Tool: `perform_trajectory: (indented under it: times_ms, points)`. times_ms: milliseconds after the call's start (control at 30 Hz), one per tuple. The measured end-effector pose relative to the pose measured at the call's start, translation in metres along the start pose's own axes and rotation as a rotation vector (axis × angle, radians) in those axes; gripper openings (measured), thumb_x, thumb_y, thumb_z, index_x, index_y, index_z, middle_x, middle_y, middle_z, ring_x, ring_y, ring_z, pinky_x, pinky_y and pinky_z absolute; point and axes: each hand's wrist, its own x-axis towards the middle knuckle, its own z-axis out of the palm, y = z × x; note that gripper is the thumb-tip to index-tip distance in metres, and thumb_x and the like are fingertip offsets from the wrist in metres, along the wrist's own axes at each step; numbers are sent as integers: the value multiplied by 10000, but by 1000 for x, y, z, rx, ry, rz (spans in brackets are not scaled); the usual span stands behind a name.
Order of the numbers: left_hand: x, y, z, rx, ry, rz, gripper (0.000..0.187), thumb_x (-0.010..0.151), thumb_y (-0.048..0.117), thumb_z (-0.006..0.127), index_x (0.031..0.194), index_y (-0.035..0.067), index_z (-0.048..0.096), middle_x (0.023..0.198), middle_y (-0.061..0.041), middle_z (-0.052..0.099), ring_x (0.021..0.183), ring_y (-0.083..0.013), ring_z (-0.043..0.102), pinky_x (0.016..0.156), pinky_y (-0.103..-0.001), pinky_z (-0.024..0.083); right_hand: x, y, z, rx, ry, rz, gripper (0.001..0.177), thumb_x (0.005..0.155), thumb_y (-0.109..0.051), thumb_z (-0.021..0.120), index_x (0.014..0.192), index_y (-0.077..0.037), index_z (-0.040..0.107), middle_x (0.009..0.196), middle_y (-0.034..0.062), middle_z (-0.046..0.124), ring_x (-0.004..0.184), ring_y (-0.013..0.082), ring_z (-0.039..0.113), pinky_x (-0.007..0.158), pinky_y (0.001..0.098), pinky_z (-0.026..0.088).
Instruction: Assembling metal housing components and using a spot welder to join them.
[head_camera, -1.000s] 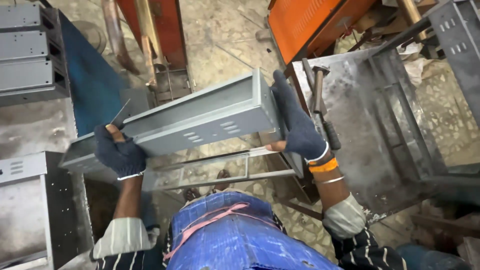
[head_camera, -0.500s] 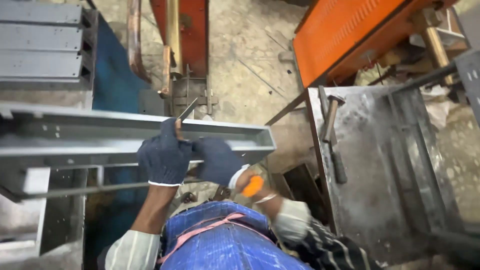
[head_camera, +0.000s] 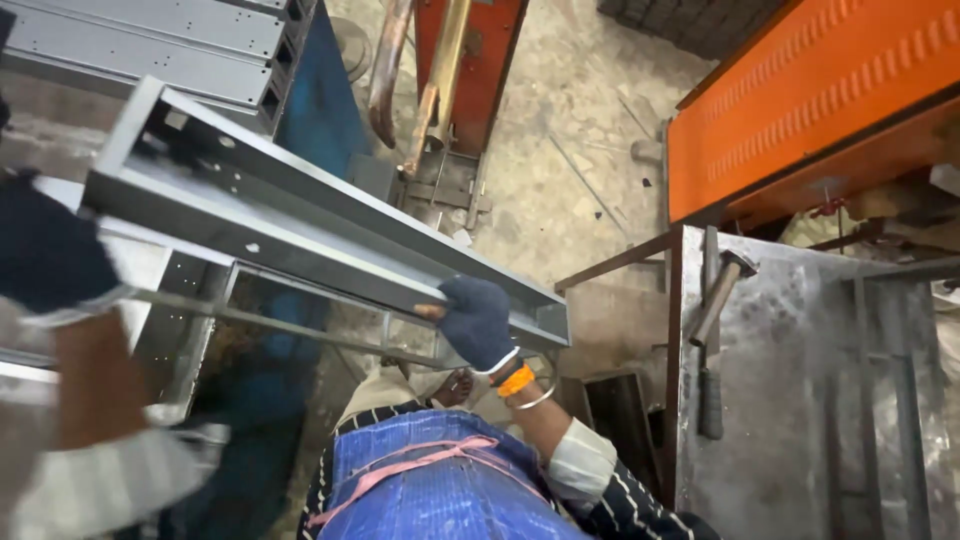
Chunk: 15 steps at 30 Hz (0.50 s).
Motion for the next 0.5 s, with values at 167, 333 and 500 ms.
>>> perform_trajectory:
  times_ms: [167, 333, 500]
  points:
    - [37, -94, -38, -42, -218, -234, 373, 1127, 319, 572, 1080, -30, 696, 950, -198, 702, 894, -265, 668, 832, -406, 507, 8, 18, -13, 49, -217, 90, 383, 696, -291, 936, 828, -25, 694, 724, 172, 630, 667, 371, 629, 619, 417, 500]
    - [14, -52, -8, -77, -414, -418, 475, 1160, 364, 541, 1035, -63, 707, 943, -190, 690, 887, -228, 657, 829, -387, 492, 11, 24, -14, -23, -418, 230, 401, 700, -323, 900, 893, -15, 731, 735, 167, 669, 692, 358, 661, 634, 417, 506]
    - [-5, 27, 31, -138, -546, -605, 568, 1111, 437, 441, 914, -11, 730, 739, -191, 695, 686, -311, 656, 668, -433, 483, 14, -15, -10, 270, -645, 380, 389, 795, -337, 823, 1002, -22, 727, 838, 159, 713, 782, 322, 712, 724, 397, 553]
